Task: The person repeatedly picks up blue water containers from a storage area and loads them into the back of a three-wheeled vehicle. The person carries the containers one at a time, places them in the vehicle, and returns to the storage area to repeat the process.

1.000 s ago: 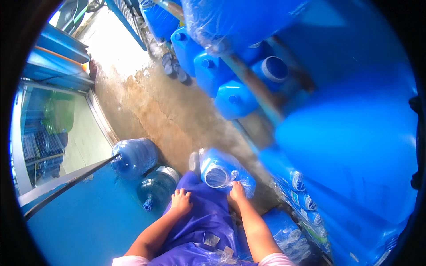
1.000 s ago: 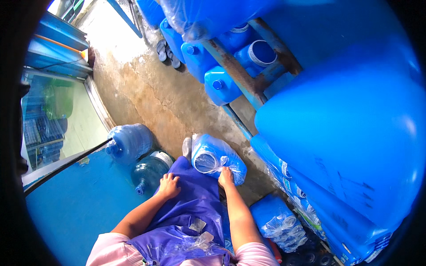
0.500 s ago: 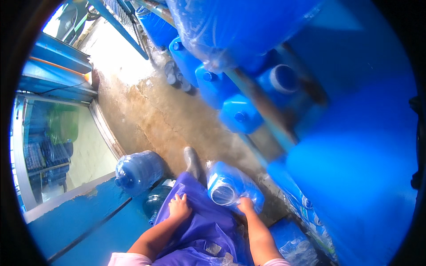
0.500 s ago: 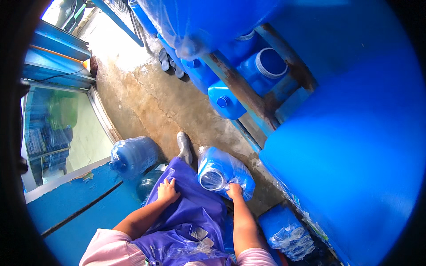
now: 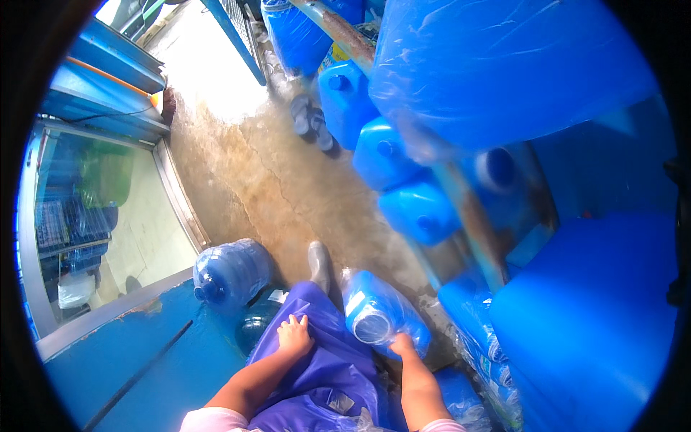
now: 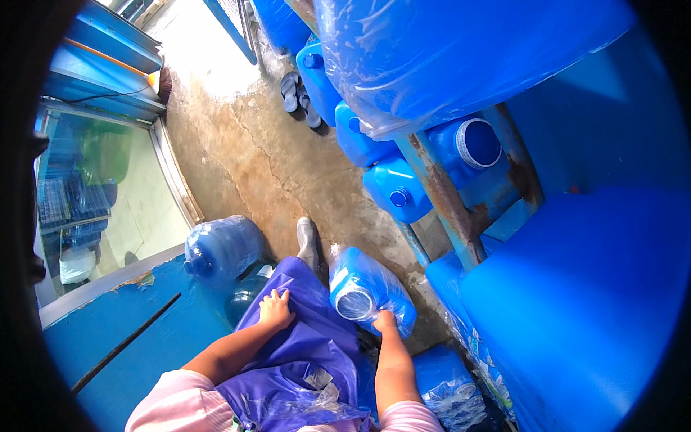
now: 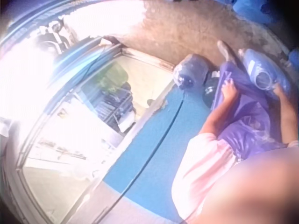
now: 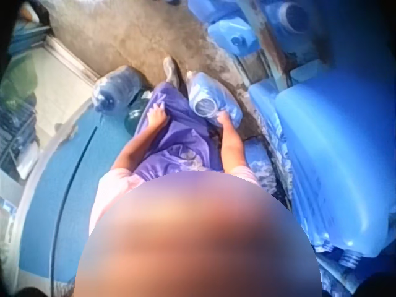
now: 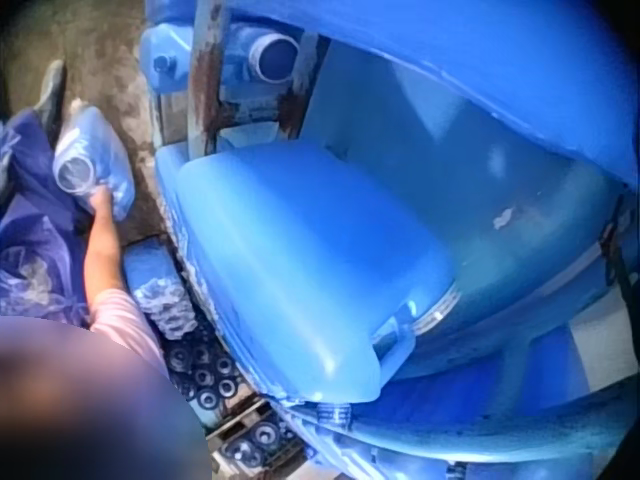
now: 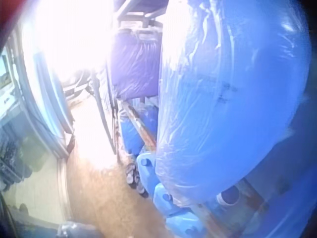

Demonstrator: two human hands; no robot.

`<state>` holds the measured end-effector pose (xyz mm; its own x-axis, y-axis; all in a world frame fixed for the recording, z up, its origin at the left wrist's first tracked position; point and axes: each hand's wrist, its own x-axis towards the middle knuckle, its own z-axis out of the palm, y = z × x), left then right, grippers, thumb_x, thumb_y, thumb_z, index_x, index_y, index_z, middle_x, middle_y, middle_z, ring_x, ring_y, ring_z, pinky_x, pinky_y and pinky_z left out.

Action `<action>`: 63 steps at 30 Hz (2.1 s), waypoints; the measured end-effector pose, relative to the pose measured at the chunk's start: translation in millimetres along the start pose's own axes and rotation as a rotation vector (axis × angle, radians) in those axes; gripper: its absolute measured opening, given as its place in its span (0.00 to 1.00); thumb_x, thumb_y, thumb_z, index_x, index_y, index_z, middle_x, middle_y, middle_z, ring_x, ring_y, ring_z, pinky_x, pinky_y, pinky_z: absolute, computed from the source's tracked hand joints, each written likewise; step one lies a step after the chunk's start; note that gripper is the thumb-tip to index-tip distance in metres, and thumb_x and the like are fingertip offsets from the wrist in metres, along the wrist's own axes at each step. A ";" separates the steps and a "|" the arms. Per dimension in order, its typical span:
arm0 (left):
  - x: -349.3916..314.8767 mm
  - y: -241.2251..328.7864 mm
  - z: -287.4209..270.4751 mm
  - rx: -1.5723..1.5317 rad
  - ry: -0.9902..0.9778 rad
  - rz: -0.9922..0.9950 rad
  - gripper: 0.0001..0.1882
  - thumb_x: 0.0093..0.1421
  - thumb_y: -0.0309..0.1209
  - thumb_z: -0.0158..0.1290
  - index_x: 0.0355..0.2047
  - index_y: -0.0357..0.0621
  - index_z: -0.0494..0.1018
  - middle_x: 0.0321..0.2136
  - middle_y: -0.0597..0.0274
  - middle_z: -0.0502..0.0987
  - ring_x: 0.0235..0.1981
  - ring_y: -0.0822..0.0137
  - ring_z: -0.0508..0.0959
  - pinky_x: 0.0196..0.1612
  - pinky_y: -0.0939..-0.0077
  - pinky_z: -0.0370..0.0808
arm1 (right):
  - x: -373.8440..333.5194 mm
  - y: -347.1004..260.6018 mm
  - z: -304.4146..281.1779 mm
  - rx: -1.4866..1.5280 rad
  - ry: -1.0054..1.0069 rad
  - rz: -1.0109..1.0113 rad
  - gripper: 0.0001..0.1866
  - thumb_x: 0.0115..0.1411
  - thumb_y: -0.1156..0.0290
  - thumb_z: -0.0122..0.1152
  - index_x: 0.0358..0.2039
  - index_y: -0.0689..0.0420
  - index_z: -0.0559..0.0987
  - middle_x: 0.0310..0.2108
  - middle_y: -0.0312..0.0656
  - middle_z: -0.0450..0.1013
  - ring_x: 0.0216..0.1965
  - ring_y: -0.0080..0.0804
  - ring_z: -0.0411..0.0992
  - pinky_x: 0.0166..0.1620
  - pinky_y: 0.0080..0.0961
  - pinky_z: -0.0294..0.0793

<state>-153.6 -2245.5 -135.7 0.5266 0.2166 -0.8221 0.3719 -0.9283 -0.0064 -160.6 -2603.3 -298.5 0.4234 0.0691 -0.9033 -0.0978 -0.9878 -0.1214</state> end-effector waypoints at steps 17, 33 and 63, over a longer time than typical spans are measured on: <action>-9.3 0.2 10.2 -0.025 0.005 0.013 0.31 0.46 0.40 0.57 0.50 0.47 0.63 0.47 0.46 0.65 0.45 0.48 0.68 0.46 0.56 0.66 | -7.3 -7.0 3.0 0.009 0.052 0.033 0.19 0.41 0.60 0.62 0.32 0.59 0.79 0.35 0.52 0.74 0.39 0.48 0.73 0.43 0.38 0.72; 4.2 -30.4 -22.7 -0.140 0.016 0.083 0.36 0.48 0.46 0.56 0.56 0.52 0.58 0.49 0.48 0.64 0.49 0.47 0.67 0.49 0.56 0.67 | -18.7 -88.5 -12.6 -0.006 0.027 -0.071 0.20 0.43 0.59 0.62 0.37 0.54 0.78 0.36 0.49 0.75 0.40 0.45 0.73 0.44 0.37 0.71; 70.2 -326.4 -378.3 -0.952 0.596 0.197 0.16 0.49 0.32 0.48 0.38 0.40 0.74 0.37 0.50 0.75 0.42 0.53 0.73 0.46 0.64 0.70 | 25.9 -451.1 -339.8 -0.141 0.129 -0.071 0.27 0.39 0.54 0.62 0.36 0.61 0.78 0.37 0.49 0.75 0.38 0.41 0.75 0.40 0.32 0.73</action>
<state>51.2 -1813.0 24.1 0.8250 0.4377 -0.3575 0.5372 -0.4112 0.7364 200.6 -2203.4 -127.3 0.5374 0.1295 -0.8333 0.0593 -0.9915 -0.1158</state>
